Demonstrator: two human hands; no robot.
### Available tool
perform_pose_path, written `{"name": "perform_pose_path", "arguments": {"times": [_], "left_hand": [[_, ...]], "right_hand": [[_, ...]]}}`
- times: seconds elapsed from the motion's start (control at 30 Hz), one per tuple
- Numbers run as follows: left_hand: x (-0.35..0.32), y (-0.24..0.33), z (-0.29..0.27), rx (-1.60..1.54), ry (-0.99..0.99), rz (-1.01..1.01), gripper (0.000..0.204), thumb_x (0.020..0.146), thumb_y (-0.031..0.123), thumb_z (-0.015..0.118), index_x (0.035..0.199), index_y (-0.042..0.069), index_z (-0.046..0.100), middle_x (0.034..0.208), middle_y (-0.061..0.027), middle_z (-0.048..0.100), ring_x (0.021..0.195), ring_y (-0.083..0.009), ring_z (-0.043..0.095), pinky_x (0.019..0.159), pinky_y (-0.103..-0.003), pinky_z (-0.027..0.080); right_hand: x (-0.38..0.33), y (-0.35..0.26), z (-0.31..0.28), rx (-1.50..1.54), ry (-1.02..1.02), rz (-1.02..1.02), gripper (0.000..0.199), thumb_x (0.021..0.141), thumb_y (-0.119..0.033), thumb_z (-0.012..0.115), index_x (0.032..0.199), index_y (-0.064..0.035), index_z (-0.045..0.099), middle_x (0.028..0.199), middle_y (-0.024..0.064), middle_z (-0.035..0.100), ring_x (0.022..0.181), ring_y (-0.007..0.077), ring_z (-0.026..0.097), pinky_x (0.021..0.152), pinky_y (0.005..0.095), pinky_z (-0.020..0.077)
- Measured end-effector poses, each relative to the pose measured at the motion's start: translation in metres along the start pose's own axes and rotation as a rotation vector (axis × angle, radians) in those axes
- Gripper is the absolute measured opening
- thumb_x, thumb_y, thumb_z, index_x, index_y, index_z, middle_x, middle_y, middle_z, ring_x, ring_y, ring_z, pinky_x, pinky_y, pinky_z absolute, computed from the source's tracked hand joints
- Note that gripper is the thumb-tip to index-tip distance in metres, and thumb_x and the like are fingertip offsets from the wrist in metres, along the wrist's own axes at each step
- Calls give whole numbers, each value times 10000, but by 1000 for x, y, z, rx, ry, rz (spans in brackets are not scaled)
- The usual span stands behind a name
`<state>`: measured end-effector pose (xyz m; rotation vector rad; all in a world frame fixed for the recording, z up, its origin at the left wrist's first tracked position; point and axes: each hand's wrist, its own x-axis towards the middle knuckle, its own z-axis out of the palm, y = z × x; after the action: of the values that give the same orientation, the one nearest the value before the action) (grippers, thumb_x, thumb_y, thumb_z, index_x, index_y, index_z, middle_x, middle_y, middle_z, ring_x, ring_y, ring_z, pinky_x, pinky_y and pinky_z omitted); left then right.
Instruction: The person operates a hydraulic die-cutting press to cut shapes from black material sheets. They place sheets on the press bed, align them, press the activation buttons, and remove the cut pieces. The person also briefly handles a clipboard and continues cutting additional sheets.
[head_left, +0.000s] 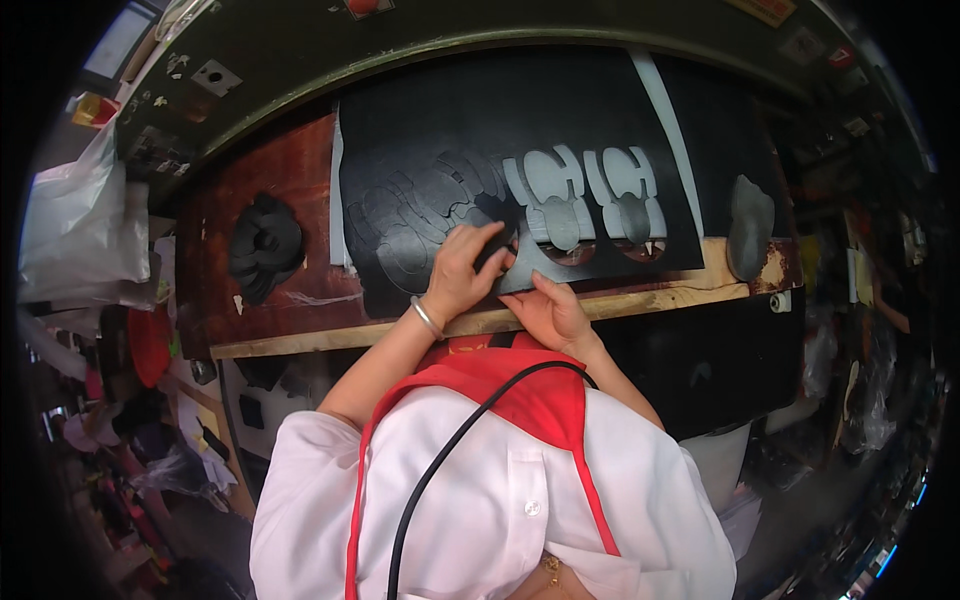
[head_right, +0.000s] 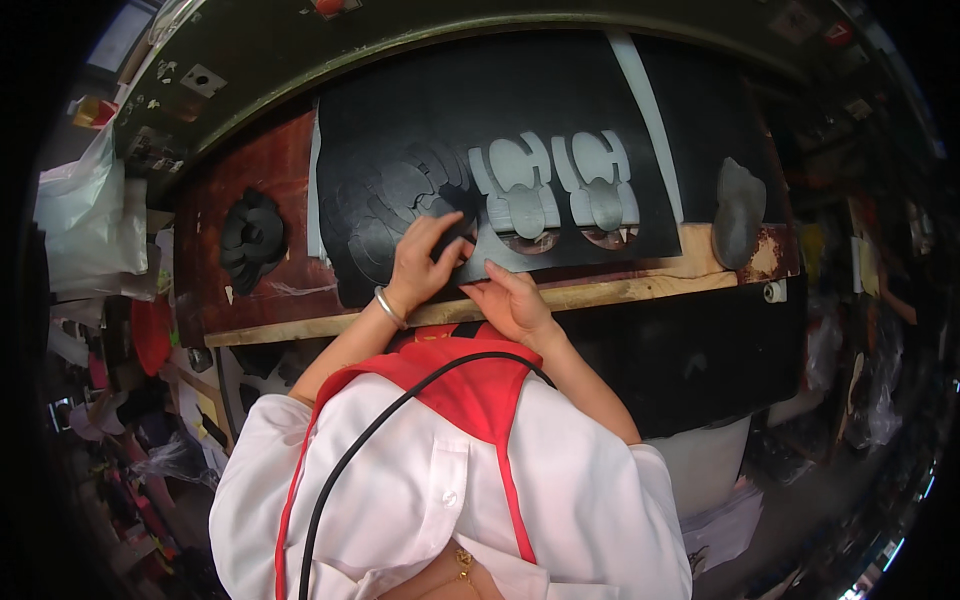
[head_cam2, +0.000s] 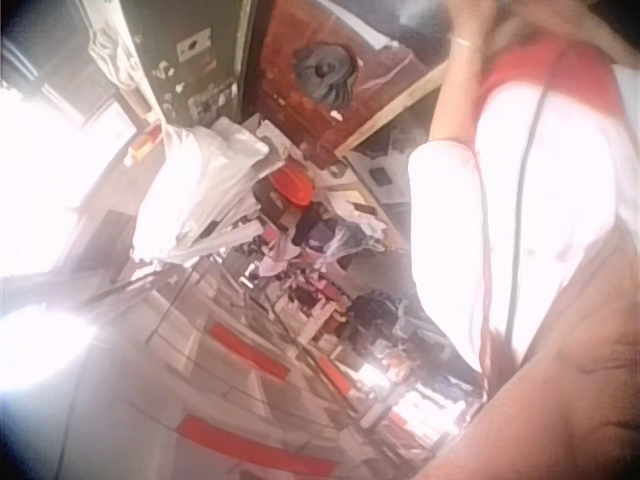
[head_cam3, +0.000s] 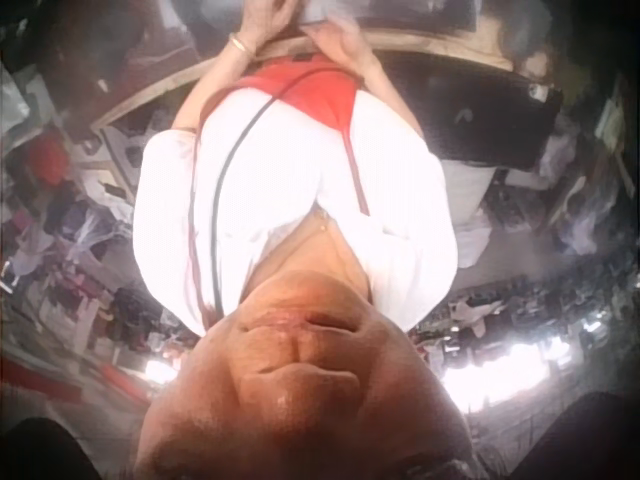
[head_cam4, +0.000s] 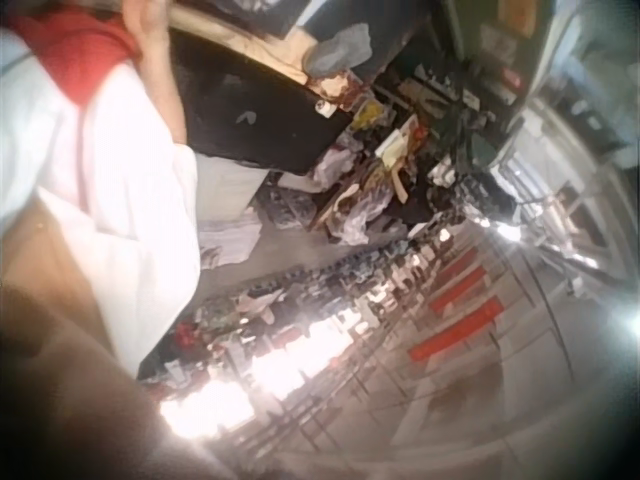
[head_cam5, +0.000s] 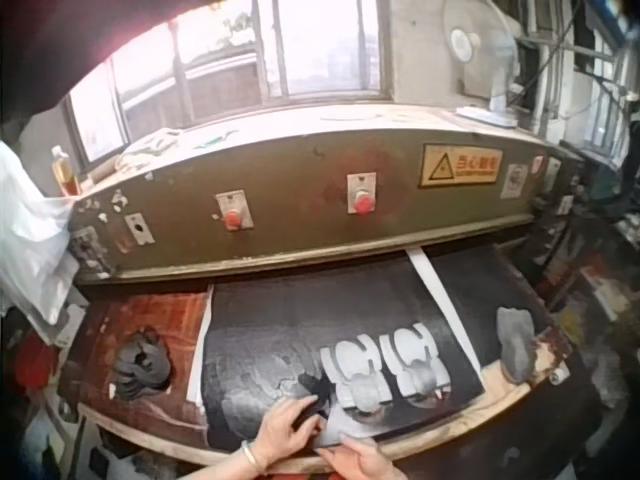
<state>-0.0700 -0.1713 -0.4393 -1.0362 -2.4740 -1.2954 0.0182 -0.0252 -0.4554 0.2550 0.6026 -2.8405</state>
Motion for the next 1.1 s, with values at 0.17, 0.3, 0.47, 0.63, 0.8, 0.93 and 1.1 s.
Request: {"name": "perform_pose_path", "arguments": {"times": [0.17, 0.3, 0.47, 0.63, 0.8, 0.93, 1.1], "left_hand": [[20, -17, -10, -446, 81, -558, 290, 940, 229, 569, 1030, -36, 645, 811, -72, 679, 776, -106, 619, 653, -267, 490], [44, -34, -18, -633, -45, -757, 313, 976, 254, 520, 981, -52, 585, 782, -135, 664, 655, -181, 650, 599, -280, 544], [99, -79, -78, -978, 436, -690, 299, 971, 257, 544, 892, -31, 529, 735, -160, 624, 606, -222, 647, 523, -329, 561], [143, -92, -192, -871, 659, -408, 293, 937, 255, 611, 865, -17, 530, 737, -137, 610, 531, -137, 517, 477, -274, 447], [160, -77, -286, -598, 594, -151, 289, 921, 283, 641, 840, 12, 581, 764, -113, 617, 549, -98, 462, 501, -241, 370], [114, -61, -245, 93, 389, -212, 278, 906, 277, 648, 758, 43, 665, 665, -25, 640, 533, -100, 530, 523, -229, 420], [-16, -33, -102, 68, 4, 207, 279, 739, 125, 760, 961, 4, 643, 828, -136, 652, 750, -305, 647, 684, -341, 515]], "right_hand": [[27, 5, 25, 26, 60, -47, 520, 1034, -340, 251, 1467, -55, 212, 1488, 181, 312, 1376, 327, 309, 1141, 443, 232], [29, 7, 29, -89, 125, -132, 555, 1036, -385, 193, 1465, -33, 208, 1481, 221, 304, 1373, 360, 307, 1135, 451, 240], [20, 8, 7, -155, 177, -150, 569, 1035, -405, 206, 1461, -28, 224, 1480, 209, 315, 1368, 339, 327, 1140, 435, 230], [20, 9, -7, -174, 200, -175, 593, 1034, -416, 208, 1443, 10, 256, 1451, 200, 372, 1357, 326, 347, 1124, 423, 257], [8, 13, -9, -161, 285, -88, 482, 1019, -325, 376, 1355, 21, 383, 1375, 193, 446, 1297, 327, 415, 1078, 447, 328], [8, 30, -1, -175, 170, 173, 433, 921, -129, 605, 1299, -11, 431, 1267, 150, 515, 1165, 242, 508, 1013, 450, 409], [26, 51, 27, -30, -46, 256, 321, 948, -95, 543, 1253, -10, 491, 1241, 118, 545, 1185, 207, 498, 1044, 440, 385]]}}
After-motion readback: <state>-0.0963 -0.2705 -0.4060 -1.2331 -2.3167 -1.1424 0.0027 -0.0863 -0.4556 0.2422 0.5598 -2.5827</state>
